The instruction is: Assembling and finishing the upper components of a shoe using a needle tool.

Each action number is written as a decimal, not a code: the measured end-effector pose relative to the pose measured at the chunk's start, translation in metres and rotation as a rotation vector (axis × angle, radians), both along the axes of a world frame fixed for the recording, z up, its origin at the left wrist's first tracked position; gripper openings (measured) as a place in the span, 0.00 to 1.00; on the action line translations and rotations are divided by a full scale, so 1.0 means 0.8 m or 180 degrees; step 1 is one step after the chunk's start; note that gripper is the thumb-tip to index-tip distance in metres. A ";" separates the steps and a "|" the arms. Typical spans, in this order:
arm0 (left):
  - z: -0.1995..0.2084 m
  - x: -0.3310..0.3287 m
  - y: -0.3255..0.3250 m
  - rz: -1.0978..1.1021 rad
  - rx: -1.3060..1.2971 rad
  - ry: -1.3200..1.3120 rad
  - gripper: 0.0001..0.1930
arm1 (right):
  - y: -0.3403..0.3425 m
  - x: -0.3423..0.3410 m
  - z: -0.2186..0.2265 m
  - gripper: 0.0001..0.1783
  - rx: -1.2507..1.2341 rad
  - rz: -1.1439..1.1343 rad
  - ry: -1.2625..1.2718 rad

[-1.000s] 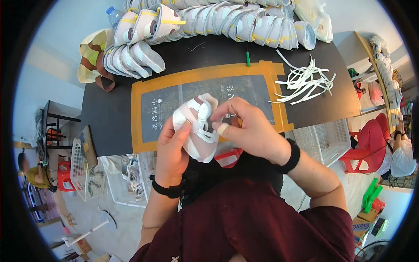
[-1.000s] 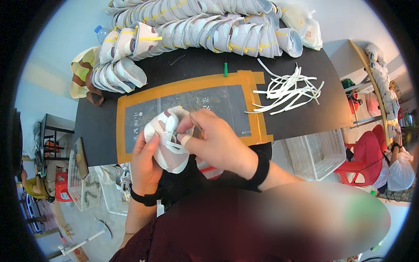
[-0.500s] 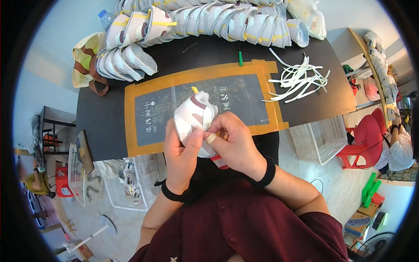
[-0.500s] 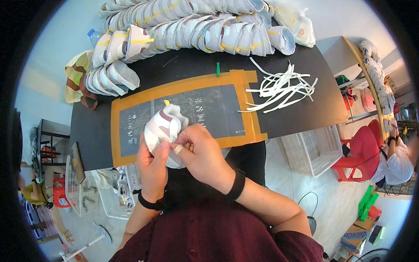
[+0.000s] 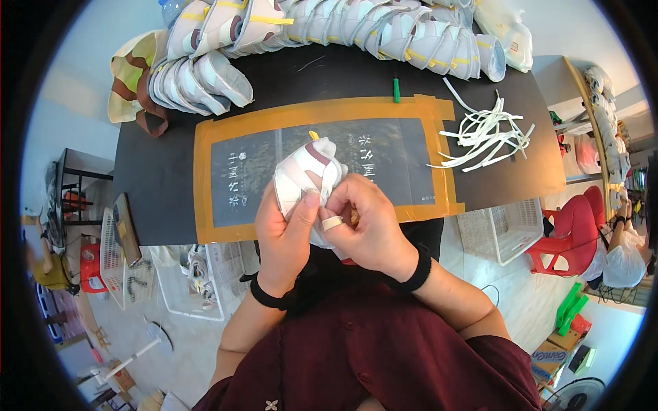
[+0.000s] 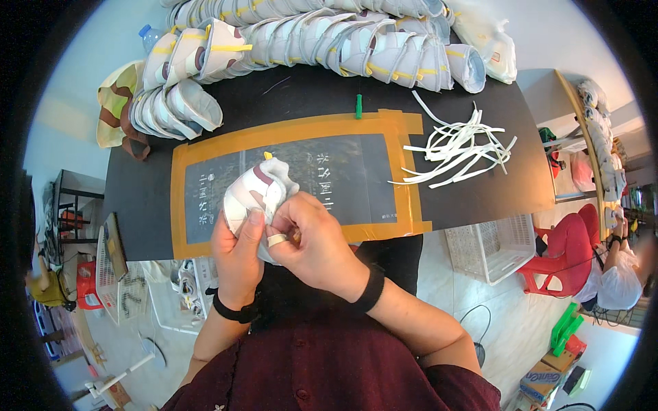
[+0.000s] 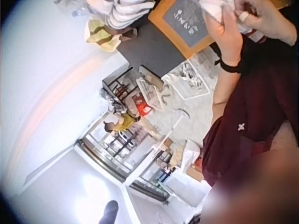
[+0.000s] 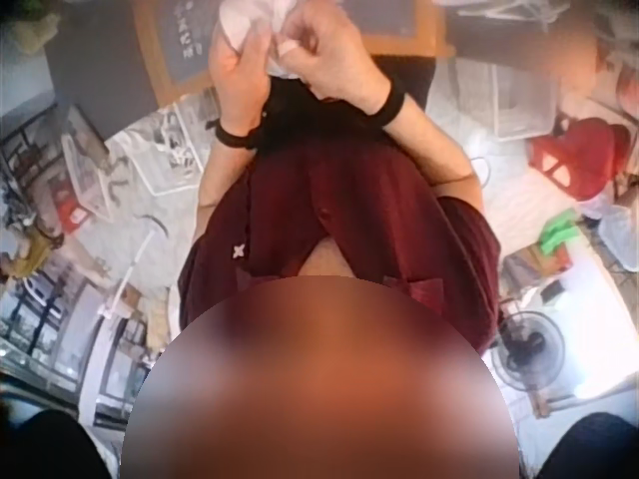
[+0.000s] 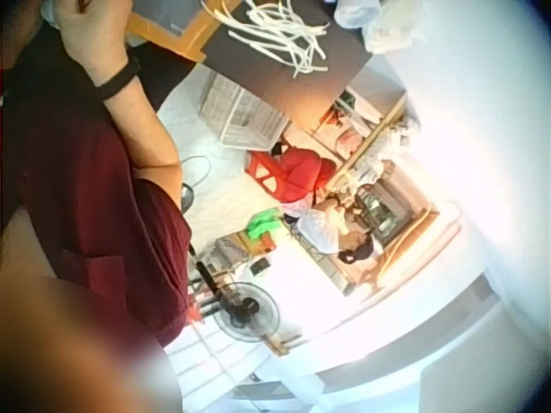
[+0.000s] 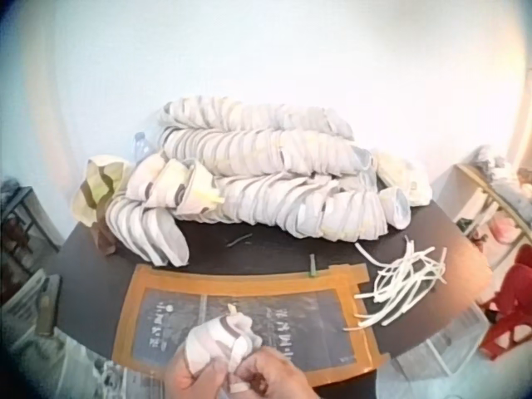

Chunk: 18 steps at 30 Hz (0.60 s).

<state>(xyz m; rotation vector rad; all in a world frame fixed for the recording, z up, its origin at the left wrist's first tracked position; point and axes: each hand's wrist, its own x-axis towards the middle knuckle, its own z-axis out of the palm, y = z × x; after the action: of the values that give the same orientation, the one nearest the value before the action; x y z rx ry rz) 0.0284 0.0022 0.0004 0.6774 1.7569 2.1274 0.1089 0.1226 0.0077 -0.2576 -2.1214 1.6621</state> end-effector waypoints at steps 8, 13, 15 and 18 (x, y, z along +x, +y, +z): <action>-0.010 -0.017 -0.003 -0.0338 0.0085 -0.0284 0.19 | 0.013 -0.004 0.001 0.07 -0.0508 0.0317 -0.0292; -0.005 -0.034 -0.022 -0.0632 0.0669 -0.1340 0.22 | 0.036 0.011 0.013 0.10 -0.0290 -0.0011 0.0119; -0.004 -0.041 -0.034 -0.1007 0.0701 -0.1766 0.23 | 0.051 0.012 0.029 0.11 -0.0351 0.0016 0.0254; 0.010 -0.038 -0.031 -0.1153 0.0625 -0.1908 0.23 | 0.065 0.011 0.055 0.10 0.0056 0.0428 0.0089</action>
<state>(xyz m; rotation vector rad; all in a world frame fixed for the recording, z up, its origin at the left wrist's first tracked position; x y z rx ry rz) -0.0018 -0.0225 0.0083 0.3146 1.0357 1.9814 0.1176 0.1749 0.0514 -0.0871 -2.1738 1.7099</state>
